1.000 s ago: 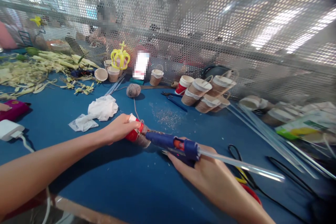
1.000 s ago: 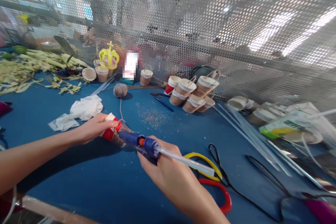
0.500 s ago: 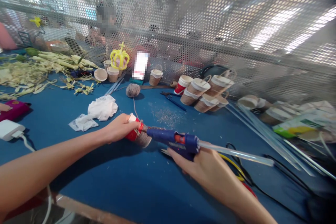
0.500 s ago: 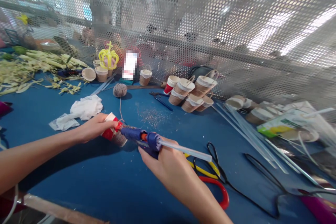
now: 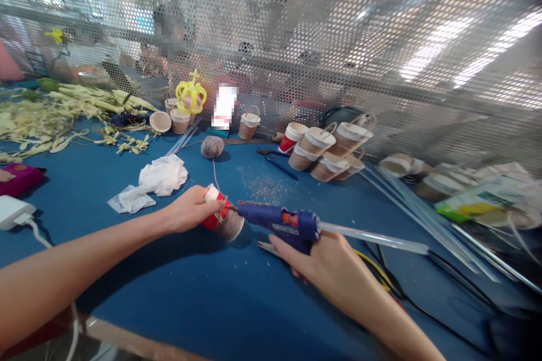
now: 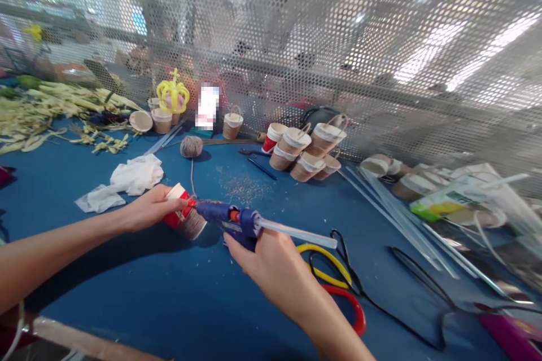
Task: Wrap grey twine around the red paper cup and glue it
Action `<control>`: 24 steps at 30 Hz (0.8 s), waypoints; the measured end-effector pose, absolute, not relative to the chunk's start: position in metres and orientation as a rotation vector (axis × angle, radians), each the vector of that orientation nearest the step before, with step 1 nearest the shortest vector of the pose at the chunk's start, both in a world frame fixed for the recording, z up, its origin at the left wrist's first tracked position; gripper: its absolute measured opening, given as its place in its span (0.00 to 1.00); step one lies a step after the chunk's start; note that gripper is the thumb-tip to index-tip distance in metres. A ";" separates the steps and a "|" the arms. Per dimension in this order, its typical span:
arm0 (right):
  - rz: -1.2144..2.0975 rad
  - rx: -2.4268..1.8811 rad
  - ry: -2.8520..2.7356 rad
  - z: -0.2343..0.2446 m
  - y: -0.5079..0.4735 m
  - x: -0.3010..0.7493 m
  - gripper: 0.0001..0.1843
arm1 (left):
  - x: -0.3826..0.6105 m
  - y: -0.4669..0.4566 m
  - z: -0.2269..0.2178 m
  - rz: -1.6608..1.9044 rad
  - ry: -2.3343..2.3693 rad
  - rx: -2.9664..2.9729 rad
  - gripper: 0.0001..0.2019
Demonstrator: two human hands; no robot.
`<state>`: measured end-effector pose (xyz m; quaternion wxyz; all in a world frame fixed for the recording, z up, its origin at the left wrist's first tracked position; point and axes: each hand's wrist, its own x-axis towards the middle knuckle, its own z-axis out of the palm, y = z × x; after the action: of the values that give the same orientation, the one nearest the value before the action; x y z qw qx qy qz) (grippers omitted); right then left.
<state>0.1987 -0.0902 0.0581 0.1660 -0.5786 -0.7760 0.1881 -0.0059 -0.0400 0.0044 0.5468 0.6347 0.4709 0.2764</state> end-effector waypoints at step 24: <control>0.581 -1.703 -2.161 0.058 -0.092 0.198 0.13 | -0.005 -0.041 0.005 0.664 1.097 1.532 0.13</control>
<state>0.1980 -0.0923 0.0583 0.1642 -0.5974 -0.7581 0.2037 -0.0054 -0.0406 0.0055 0.5412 0.6448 0.4618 0.2793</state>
